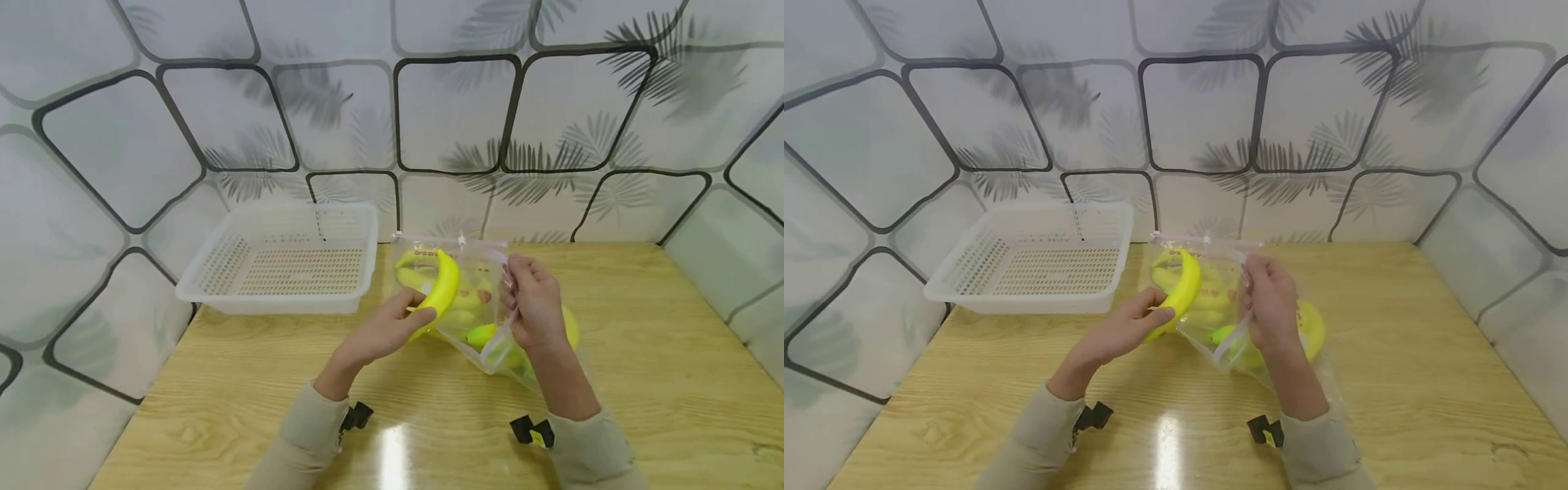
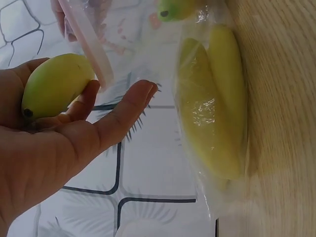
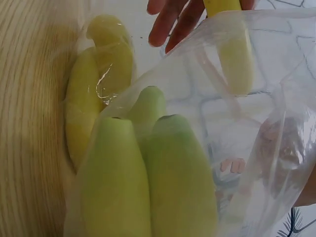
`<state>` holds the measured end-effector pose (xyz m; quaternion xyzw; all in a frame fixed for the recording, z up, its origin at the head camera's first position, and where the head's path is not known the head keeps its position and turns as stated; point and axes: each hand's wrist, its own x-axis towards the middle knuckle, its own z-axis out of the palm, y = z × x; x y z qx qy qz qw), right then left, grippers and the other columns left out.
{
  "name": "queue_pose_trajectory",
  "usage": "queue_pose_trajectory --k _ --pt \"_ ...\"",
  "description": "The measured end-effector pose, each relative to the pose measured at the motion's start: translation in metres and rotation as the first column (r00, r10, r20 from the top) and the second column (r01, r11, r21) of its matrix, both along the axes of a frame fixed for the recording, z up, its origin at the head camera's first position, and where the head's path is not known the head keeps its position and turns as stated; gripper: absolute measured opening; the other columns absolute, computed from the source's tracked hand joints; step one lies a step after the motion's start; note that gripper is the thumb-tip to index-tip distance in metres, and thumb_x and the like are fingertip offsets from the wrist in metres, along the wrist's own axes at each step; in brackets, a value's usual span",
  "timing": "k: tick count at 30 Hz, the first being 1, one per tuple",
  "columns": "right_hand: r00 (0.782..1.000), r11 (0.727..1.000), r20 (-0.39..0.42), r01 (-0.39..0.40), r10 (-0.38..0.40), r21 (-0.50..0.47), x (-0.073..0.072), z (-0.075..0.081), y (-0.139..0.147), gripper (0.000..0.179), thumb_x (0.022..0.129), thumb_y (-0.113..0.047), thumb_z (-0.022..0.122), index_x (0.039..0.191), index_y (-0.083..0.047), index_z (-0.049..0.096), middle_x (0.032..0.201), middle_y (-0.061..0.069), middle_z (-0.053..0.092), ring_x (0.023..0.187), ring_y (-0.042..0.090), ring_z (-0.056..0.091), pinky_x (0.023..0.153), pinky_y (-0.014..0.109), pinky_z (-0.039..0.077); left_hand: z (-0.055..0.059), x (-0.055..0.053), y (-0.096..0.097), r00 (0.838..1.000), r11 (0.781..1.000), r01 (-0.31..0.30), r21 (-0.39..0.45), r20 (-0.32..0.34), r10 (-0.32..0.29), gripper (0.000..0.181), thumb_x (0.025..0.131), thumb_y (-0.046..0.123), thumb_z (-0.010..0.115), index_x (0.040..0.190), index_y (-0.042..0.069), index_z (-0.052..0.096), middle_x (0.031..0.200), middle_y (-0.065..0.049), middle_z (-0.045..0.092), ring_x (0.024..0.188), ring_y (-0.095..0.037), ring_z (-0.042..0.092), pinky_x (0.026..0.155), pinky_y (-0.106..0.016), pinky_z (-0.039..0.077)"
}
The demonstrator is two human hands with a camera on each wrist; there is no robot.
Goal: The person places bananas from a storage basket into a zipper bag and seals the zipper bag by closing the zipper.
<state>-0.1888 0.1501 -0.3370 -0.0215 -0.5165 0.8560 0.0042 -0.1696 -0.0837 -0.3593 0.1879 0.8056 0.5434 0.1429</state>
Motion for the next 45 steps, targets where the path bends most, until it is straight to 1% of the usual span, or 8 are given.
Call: queue_pose_trajectory --k 7,11,17,27,33,36,40,45 --pt "1.000 0.999 0.019 0.010 -0.010 0.040 0.001 0.001 -0.005 0.026 0.104 -0.027 0.051 0.083 -0.013 0.051 0.065 -0.006 0.044 0.048 0.003 0.037 0.040 0.014 0.031 -0.001 0.000 0.005 0.992 0.994 -0.065 -0.089 -0.113 0.055 0.031 0.102 0.030 0.056 0.120 0.005 0.055 0.091 -0.005 0.057 0.067 -0.015 0.051 0.059 -0.026 0.045" --pt "0.999 0.998 0.033 0.015 -0.016 0.053 0.003 0.002 -0.006 0.025 0.104 -0.028 0.053 0.085 -0.012 0.051 0.066 -0.006 0.044 0.049 0.004 0.037 0.041 0.014 0.032 0.002 0.003 0.007 0.977 0.976 -0.109 -0.189 -0.203 0.069 0.034 0.105 0.027 0.051 0.130 0.003 0.052 0.079 -0.003 0.055 0.059 -0.012 0.047 0.053 -0.023 0.042" --pt "0.998 0.998 0.051 0.022 -0.026 0.062 0.002 0.002 -0.008 0.024 0.103 -0.029 0.053 0.087 -0.011 0.051 0.067 -0.005 0.044 0.050 0.004 0.037 0.042 0.015 0.033 0.008 0.004 0.006 0.963 0.961 -0.077 -0.267 -0.269 0.002 0.025 0.105 0.016 0.041 0.122 0.003 0.054 0.080 -0.003 0.050 0.065 -0.012 0.044 0.058 -0.024 0.041" --pt "0.998 0.997 0.061 0.004 -0.008 0.078 0.002 0.000 -0.010 0.025 0.105 -0.027 0.050 0.087 -0.010 0.048 0.066 -0.004 0.044 0.050 0.006 0.037 0.042 0.015 0.032 0.010 0.005 0.002 0.988 0.959 -0.001 -0.284 -0.145 -0.042 0.046 0.108 0.025 0.043 0.142 -0.006 0.042 0.077 -0.006 0.062 0.065 -0.011 0.055 0.072 -0.030 0.050" --pt "0.999 0.996 0.050 -0.012 0.007 0.083 0.002 0.000 -0.010 0.026 0.104 -0.028 0.052 0.085 -0.011 0.050 0.064 -0.005 0.045 0.049 0.005 0.037 0.042 0.015 0.032 0.006 0.006 0.006 0.972 0.929 -0.061 -0.364 -0.234 -0.028 0.040 0.110 0.029 0.036 0.131 -0.003 0.050 0.070 0.001 0.043 0.060 -0.011 0.040 0.064 -0.028 0.043" --pt "0.999 0.996 0.053 -0.008 0.003 0.086 0.003 0.001 -0.010 0.026 0.104 -0.029 0.052 0.085 -0.011 0.050 0.064 -0.005 0.044 0.049 0.005 0.037 0.042 0.016 0.032 0.007 0.007 0.007 0.970 0.923 -0.061 -0.379 -0.241 -0.035 0.038 0.110 0.030 0.032 0.126 0.000 0.050 0.072 0.002 0.042 0.062 -0.012 0.041 0.064 -0.027 0.042" --pt "0.997 0.996 0.080 0.003 -0.010 0.094 0.004 0.001 -0.010 0.025 0.104 -0.029 0.052 0.087 -0.011 0.050 0.066 -0.005 0.044 0.050 0.005 0.037 0.042 0.016 0.033 0.007 0.009 0.005 0.988 0.940 0.003 -0.341 -0.144 -0.055 0.042 0.110 0.029 0.028 0.135 0.000 0.044 0.080 -0.001 0.044 0.069 -0.015 0.043 0.068 -0.030 0.041" --pt "0.996 0.996 0.084 0.011 -0.019 0.092 0.004 0.001 -0.010 0.024 0.104 -0.029 0.053 0.088 -0.011 0.051 0.067 -0.005 0.045 0.050 0.005 0.037 0.042 0.016 0.033 0.007 0.011 0.003 0.994 0.946 0.061 -0.319 -0.069 -0.087 0.049 0.106 0.024 0.027 0.149 0.000 0.032 0.084 -0.003 0.045 0.072 -0.016 0.043 0.068 -0.030 0.042"
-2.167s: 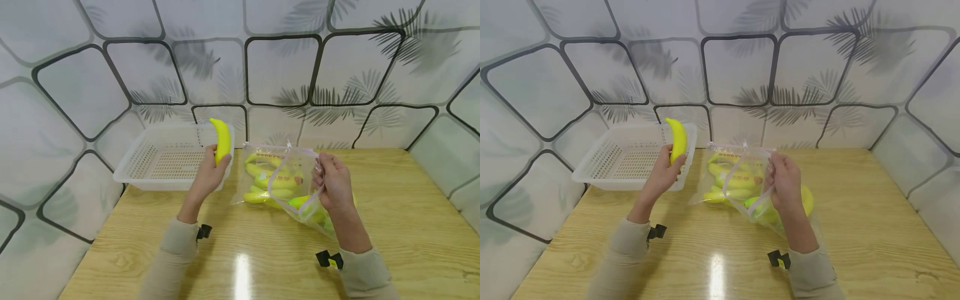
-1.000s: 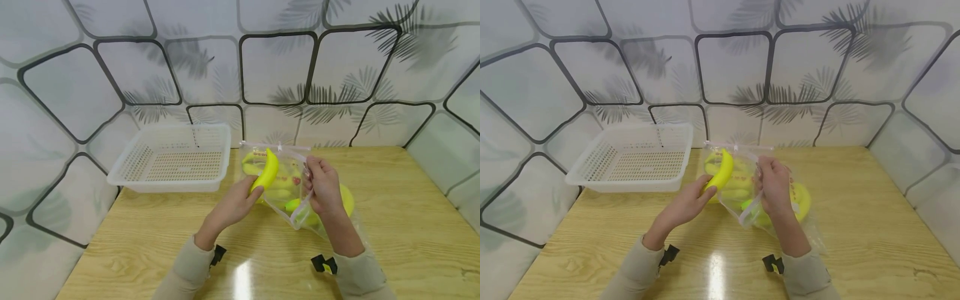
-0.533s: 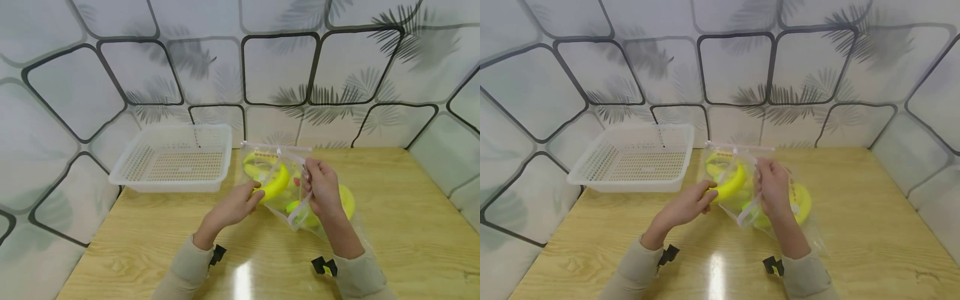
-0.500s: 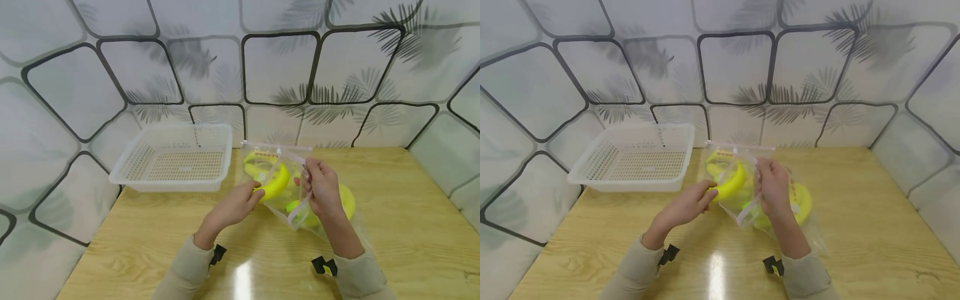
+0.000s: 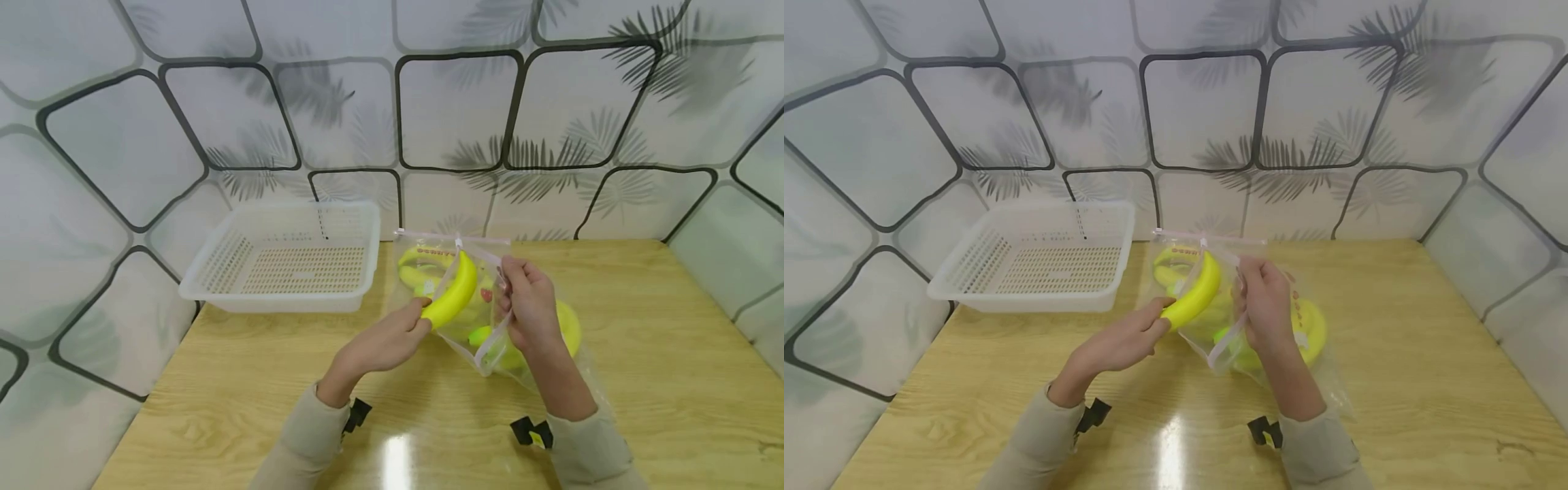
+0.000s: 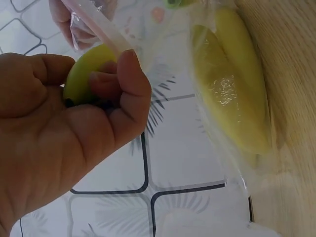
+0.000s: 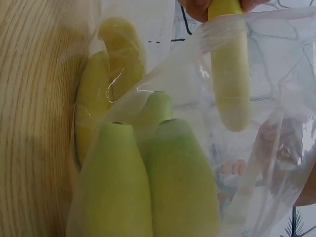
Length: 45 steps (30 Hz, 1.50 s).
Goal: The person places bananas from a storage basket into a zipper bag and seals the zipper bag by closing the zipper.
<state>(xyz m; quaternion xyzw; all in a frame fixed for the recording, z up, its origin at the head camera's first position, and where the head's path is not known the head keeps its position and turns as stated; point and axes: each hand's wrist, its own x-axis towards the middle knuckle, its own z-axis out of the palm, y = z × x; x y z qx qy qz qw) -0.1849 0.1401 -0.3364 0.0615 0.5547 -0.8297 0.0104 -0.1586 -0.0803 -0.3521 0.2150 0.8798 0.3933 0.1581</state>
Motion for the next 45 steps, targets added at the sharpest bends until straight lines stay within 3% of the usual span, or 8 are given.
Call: queue_pose_trajectory --k 3,7,10,13,22,29,40,45 --pt "1.000 1.000 -0.005 0.002 -0.002 -0.004 -0.001 0.000 0.000 0.024 0.104 -0.029 0.053 0.088 -0.011 0.052 0.066 -0.005 0.046 0.049 0.005 0.037 0.042 0.016 0.033 -0.001 -0.002 0.002 0.998 1.000 0.006 -0.018 -0.062 -0.007 0.043 0.107 0.020 0.028 0.141 -0.004 0.037 0.085 -0.004 0.045 0.073 -0.015 0.043 0.070 -0.029 0.044" --pt "1.000 1.000 -0.007 -0.001 0.001 -0.003 -0.002 -0.001 -0.001 0.024 0.104 -0.028 0.052 0.087 -0.011 0.052 0.067 -0.005 0.046 0.050 0.005 0.037 0.043 0.015 0.033 -0.003 -0.002 0.008 0.982 0.994 -0.051 -0.098 -0.187 0.032 0.035 0.108 0.014 0.033 0.133 -0.010 0.040 0.096 -0.010 0.053 0.080 -0.017 0.049 0.077 -0.032 0.048" --pt "1.000 1.000 -0.022 -0.012 0.012 -0.012 -0.001 -0.003 -0.002 0.025 0.105 -0.026 0.051 0.085 -0.011 0.050 0.066 -0.005 0.046 0.050 0.005 0.037 0.042 0.015 0.032 -0.007 -0.002 0.012 0.967 0.982 -0.108 -0.158 -0.247 0.067 0.038 0.108 0.013 0.037 0.135 -0.014 0.037 0.095 -0.013 0.058 0.075 -0.017 0.052 0.069 -0.030 0.051" --pt "0.999 1.000 -0.033 -0.020 0.019 -0.018 -0.001 -0.004 -0.002 0.026 0.105 -0.025 0.050 0.083 -0.011 0.050 0.066 -0.005 0.046 0.049 0.005 0.037 0.042 0.015 0.032 -0.012 -0.003 0.017 0.955 0.975 -0.146 -0.166 -0.280 0.095 0.037 0.108 0.015 0.040 0.133 -0.013 0.039 0.079 -0.008 0.057 0.063 -0.014 0.049 0.055 -0.025 0.046" --pt "1.000 1.000 -0.021 -0.019 0.019 -0.005 0.000 -0.002 -0.003 0.023 0.104 -0.028 0.052 0.087 -0.012 0.050 0.067 -0.005 0.045 0.050 0.005 0.038 0.043 0.014 0.034 -0.021 -0.004 0.028 0.963 0.980 -0.190 0.056 -0.182 0.197 0.028 0.108 0.017 0.041 0.124 -0.005 0.038 0.063 0.000 0.043 0.048 -0.009 0.037 0.043 -0.020 0.032" --pt "1.000 1.000 -0.016 -0.019 0.019 -0.012 0.001 -0.001 -0.002 0.023 0.104 -0.028 0.053 0.089 -0.012 0.050 0.067 -0.005 0.045 0.050 0.005 0.038 0.042 0.015 0.034 -0.025 -0.003 0.031 0.941 0.940 -0.239 0.244 -0.182 0.286 0.021 0.105 0.022 0.051 0.109 0.003 0.042 0.063 -0.005 0.060 0.052 -0.019 0.062 0.045 -0.022 0.041" --pt "0.999 1.000 -0.037 -0.016 0.017 0.018 0.001 -0.002 -0.002 0.025 0.104 -0.029 0.053 0.088 -0.011 0.050 0.066 -0.005 0.046 0.049 0.006 0.038 0.042 0.016 0.033 -0.025 -0.003 0.032 0.942 0.931 -0.230 0.283 -0.174 0.286 0.018 0.101 0.021 0.059 0.098 0.006 0.049 0.070 -0.009 0.065 0.058 -0.030 0.068 0.047 -0.022 0.049" --pt "0.999 1.000 -0.039 -0.018 0.018 0.015 0.000 -0.002 -0.003 0.025 0.104 -0.028 0.052 0.086 -0.011 0.050 0.065 -0.004 0.046 0.049 0.005 0.038 0.042 0.016 0.033 -0.025 -0.001 0.033 0.939 0.928 -0.238 0.286 -0.178 0.295 0.020 0.098 0.020 0.063 0.094 0.006 0.050 0.077 -0.016 0.066 0.056 -0.024 0.068 0.049 -0.021 0.052"
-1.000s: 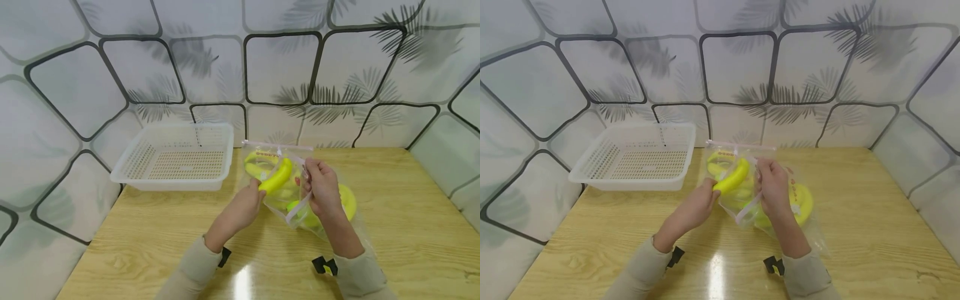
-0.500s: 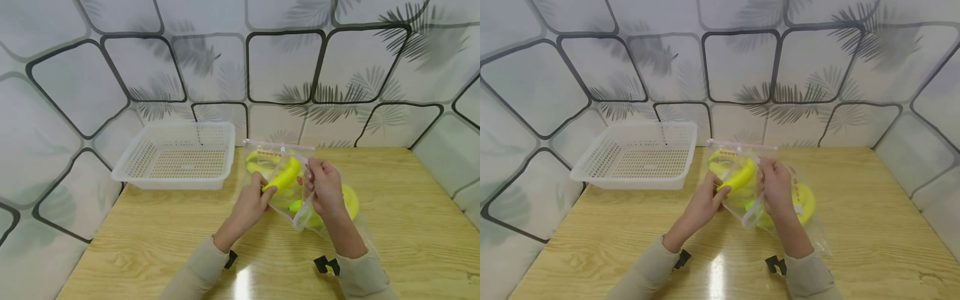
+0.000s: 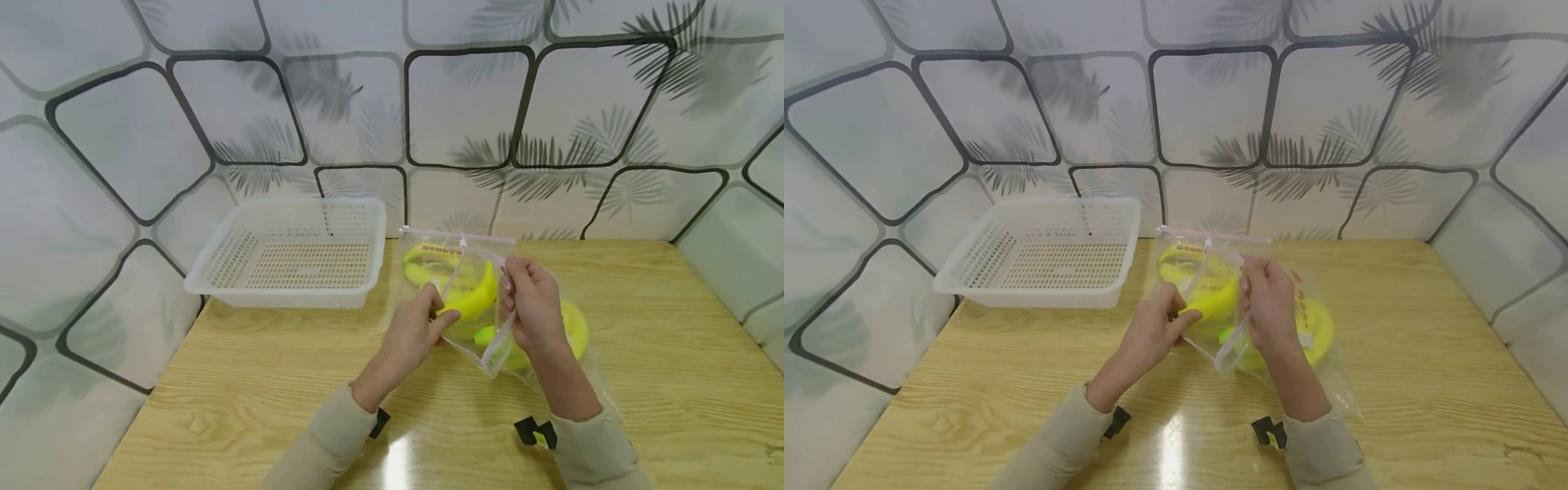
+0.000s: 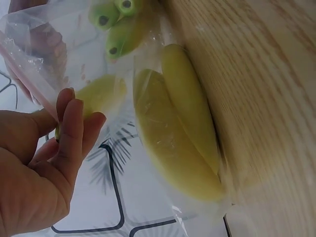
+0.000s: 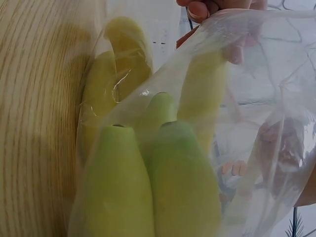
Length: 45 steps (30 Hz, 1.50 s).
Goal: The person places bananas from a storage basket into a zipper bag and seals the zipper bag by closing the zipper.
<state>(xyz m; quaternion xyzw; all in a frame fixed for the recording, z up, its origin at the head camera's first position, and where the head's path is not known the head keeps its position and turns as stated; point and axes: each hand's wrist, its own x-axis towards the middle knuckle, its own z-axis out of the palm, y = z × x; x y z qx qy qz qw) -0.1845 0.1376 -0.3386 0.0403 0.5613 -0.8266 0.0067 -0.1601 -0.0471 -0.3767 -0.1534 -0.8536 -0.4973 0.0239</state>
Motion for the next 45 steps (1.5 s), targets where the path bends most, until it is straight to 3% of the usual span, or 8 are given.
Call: queue_pose_trajectory --k 7,15,19,23,26,30,37,45 --pt "1.000 1.000 0.004 0.008 -0.008 -0.026 0.000 0.000 0.001 0.025 0.103 -0.029 0.054 0.088 -0.010 0.050 0.065 -0.004 0.046 0.048 0.005 0.038 0.042 0.015 0.034 0.002 0.001 0.002 1.000 0.999 0.010 0.034 0.018 -0.010 0.013 0.100 0.013 0.061 0.091 0.005 0.055 0.085 -0.017 0.068 0.058 -0.018 0.067 0.052 -0.020 0.053" --pt "1.000 1.000 0.009 0.010 -0.010 -0.028 -0.001 0.001 0.003 0.024 0.103 -0.029 0.054 0.088 -0.011 0.050 0.065 -0.004 0.046 0.048 0.005 0.039 0.042 0.015 0.035 0.003 0.003 0.004 1.000 1.000 -0.021 0.016 0.004 0.021 0.018 0.098 0.015 0.064 0.086 0.007 0.053 0.076 -0.008 0.065 0.052 -0.005 0.060 0.048 -0.022 0.051" --pt "1.000 0.999 0.007 0.009 -0.009 -0.032 0.000 0.001 0.004 0.025 0.103 -0.030 0.054 0.087 -0.011 0.050 0.066 -0.004 0.046 0.048 0.005 0.039 0.043 0.015 0.034 0.003 0.003 0.005 1.000 0.999 -0.012 0.040 -0.004 0.012 0.018 0.099 0.016 0.063 0.087 0.007 0.053 0.079 -0.010 0.067 0.052 -0.006 0.061 0.049 -0.022 0.052" --pt "1.000 0.999 0.007 0.014 -0.013 -0.039 0.001 0.002 0.005 0.024 0.103 -0.029 0.054 0.087 -0.011 0.050 0.066 -0.005 0.046 0.049 0.005 0.038 0.043 0.015 0.033 0.005 0.003 0.006 1.000 0.993 0.012 0.114 0.019 -0.014 0.010 0.103 0.013 0.055 0.104 0.003 0.055 0.089 -0.017 0.072 0.057 -0.014 0.066 0.055 -0.026 0.056" --pt "1.000 0.999 0.002 0.016 -0.016 -0.041 0.001 0.002 0.007 0.024 0.103 -0.029 0.053 0.088 -0.011 0.050 0.066 -0.005 0.046 0.048 0.005 0.039 0.043 0.015 0.033 0.006 0.002 0.006 0.999 0.984 0.013 0.176 0.045 -0.021 0.020 0.104 0.009 0.049 0.123 0.000 0.049 0.095 -0.021 0.073 0.061 -0.019 0.068 0.059 -0.032 0.059" --pt "1.000 0.999 -0.012 0.005 -0.006 -0.045 0.000 0.003 0.009 0.024 0.104 -0.029 0.053 0.089 -0.011 0.049 0.066 -0.005 0.046 0.048 0.005 0.039 0.043 0.016 0.034 0.006 -0.001 0.006 0.997 0.978 -0.009 0.209 0.082 -0.008 0.030 0.104 0.008 0.048 0.132 -0.004 0.047 0.094 -0.021 0.073 0.062 -0.019 0.069 0.059 -0.033 0.059" --pt "1.000 0.998 -0.026 0.006 -0.007 -0.070 0.003 0.008 0.011 0.024 0.103 -0.028 0.054 0.087 -0.011 0.050 0.066 -0.005 0.045 0.049 0.005 0.039 0.043 0.016 0.033 0.007 -0.003 0.004 0.993 0.977 -0.006 0.212 0.120 -0.020 0.023 0.102 0.006 0.052 0.114 -0.011 0.060 0.090 -0.023 0.072 0.063 -0.032 0.070 0.060 -0.042 0.060" --pt "1.000 0.992 -0.025 0.000 -0.003 -0.128 0.006 0.012 0.017 0.025 0.102 -0.029 0.056 0.088 -0.009 0.049 0.067 -0.004 0.046 0.050 0.005 0.039 0.043 0.015 0.033 0.007 -0.004 0.002 0.990 0.970 0.018 0.244 0.132 -0.051 0.019 0.101 0.007 0.051 0.101 -0.009 0.061 0.083 -0.022 0.071 0.057 -0.028 0.068 0.060 -0.043 0.060"
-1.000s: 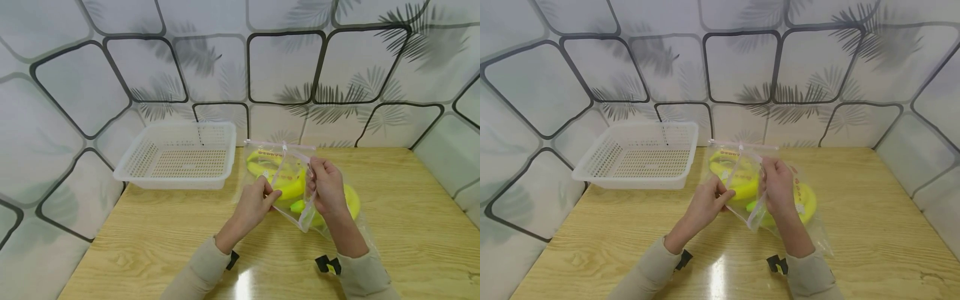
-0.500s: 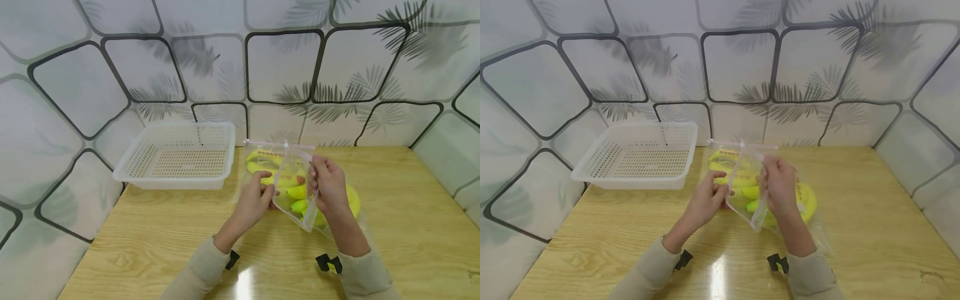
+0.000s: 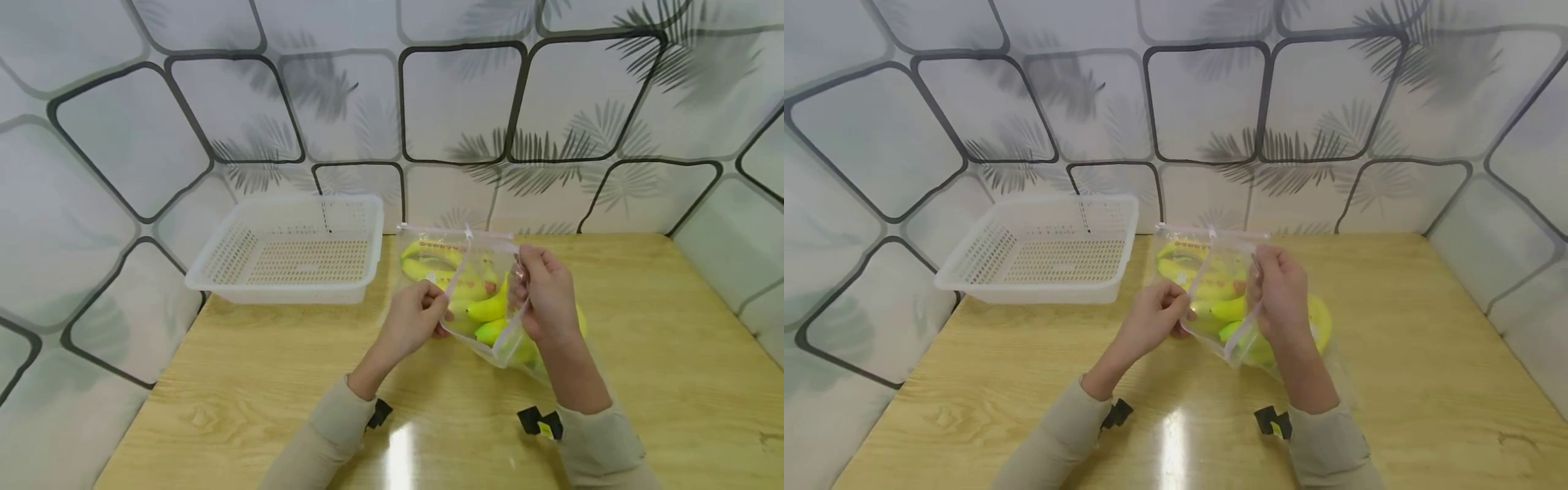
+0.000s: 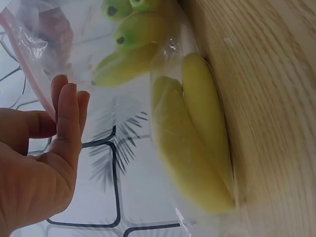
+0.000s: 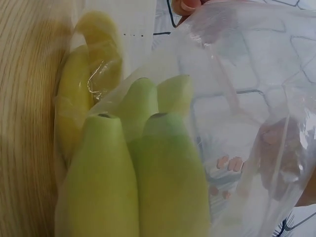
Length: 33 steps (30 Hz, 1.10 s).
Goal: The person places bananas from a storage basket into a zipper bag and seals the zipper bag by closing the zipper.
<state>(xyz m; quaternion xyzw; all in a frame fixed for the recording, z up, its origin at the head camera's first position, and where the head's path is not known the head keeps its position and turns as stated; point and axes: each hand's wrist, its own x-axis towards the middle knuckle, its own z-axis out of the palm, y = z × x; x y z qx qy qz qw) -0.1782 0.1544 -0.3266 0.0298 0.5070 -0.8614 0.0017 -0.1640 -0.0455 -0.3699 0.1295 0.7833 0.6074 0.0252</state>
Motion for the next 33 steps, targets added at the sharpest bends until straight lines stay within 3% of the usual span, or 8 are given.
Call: queue_pose_trajectory --k 5,10,15,19,23,28,30,33 --pt "1.000 0.999 -0.018 -0.007 0.006 -0.045 0.003 0.008 0.005 0.025 0.102 -0.028 0.057 0.087 -0.009 0.049 0.067 -0.004 0.045 0.050 0.006 0.038 0.042 0.016 0.032 0.006 -0.001 0.002 1.000 0.997 0.021 0.078 -0.008 -0.021 0.019 0.103 0.010 0.052 0.102 -0.007 0.060 0.086 -0.021 0.071 0.057 -0.025 0.067 0.060 -0.043 0.060" --pt "0.996 0.994 -0.086 0.013 -0.023 -0.111 0.010 0.018 0.009 0.024 0.103 -0.024 0.054 0.087 -0.007 0.049 0.066 -0.002 0.043 0.048 0.006 0.037 0.041 0.016 0.030 0.014 0.001 0.004 0.999 0.986 0.048 0.162 -0.027 -0.044 0.022 0.104 0.013 0.052 0.107 -0.008 0.059 0.089 -0.021 0.070 0.059 -0.022 0.069 0.060 -0.040 0.060" --pt "0.986 0.989 -0.161 0.028 -0.051 -0.145 0.014 0.022 0.007 0.025 0.103 -0.023 0.055 0.085 -0.006 0.050 0.066 -0.001 0.044 0.048 0.007 0.038 0.040 0.016 0.030 0.022 0.002 0.004 0.997 0.975 0.032 0.220 -0.074 -0.016 0.021 0.103 0.013 0.054 0.104 -0.006 0.060 0.088 -0.022 0.069 0.054 -0.017 0.065 0.056 -0.036 0.059" --pt "0.984 0.992 -0.177 0.006 -0.027 -0.123 0.017 0.021 0.007 0.026 0.104 -0.023 0.051 0.083 -0.008 0.049 0.067 -0.002 0.044 0.048 0.007 0.040 0.042 0.016 0.034 0.028 0.000 0.005 0.998 0.976 0.010 0.219 -0.064 0.004 0.017 0.102 0.010 0.054 0.103 -0.006 0.061 0.084 -0.021 0.069 0.050 -0.011 0.058 0.051 -0.027 0.055" --pt "0.976 0.973 -0.212 -0.094 0.048 -0.212 0.018 0.024 0.021 0.026 0.105 -0.024 0.048 0.085 -0.007 0.047 0.068 -0.001 0.045 0.050 0.008 0.040 0.044 0.017 0.034 0.045 -0.009 0.009 0.991 0.990 0.008 0.141 -0.135 0.012 0.013 0.100 0.006 0.055 0.100 -0.005 0.063 0.079 -0.018 0.068 0.047 -0.011 0.053 0.046 -0.023 0.048" --pt "0.961 0.916 -0.264 -0.181 0.087 -0.357 0.022 0.029 0.040 0.032 0.107 -0.022 0.042 0.081 -0.004 0.045 0.067 0.003 0.047 0.050 0.012 0.042 0.045 0.020 0.034 0.077 -0.014 0.015 0.954 0.998 0.002 -0.058 -0.299 -0.019 0.014 0.098 0.004 0.054 0.092 0.002 0.066 0.074 -0.009 0.068 0.048 -0.014 0.056 0.046 -0.026 0.050" --pt "0.958 0.911 -0.274 -0.189 0.089 -0.365 0.025 0.031 0.042 0.032 0.107 -0.022 0.041 0.082 -0.003 0.044 0.068 0.004 0.048 0.051 0.013 0.043 0.046 0.022 0.036 0.090 -0.014 0.018 0.935 0.994 -0.003 -0.110 -0.352 -0.036 0.015 0.097 0.004 0.053 0.091 0.002 0.067 0.073 -0.007 0.067 0.050 -0.014 0.058 0.047 -0.027 0.052" --pt "0.956 0.934 -0.289 -0.146 0.049 -0.326 0.030 0.034 0.038 0.029 0.106 -0.023 0.044 0.086 -0.003 0.042 0.069 0.004 0.047 0.052 0.014 0.045 0.047 0.022 0.041 0.107 -0.016 0.021 0.906 0.987 -0.014 -0.163 -0.420 -0.057 0.017 0.098 0.003 0.052 0.090 0.001 0.067 0.073 -0.006 0.065 0.051 -0.012 0.059 0.048 -0.025 0.051"
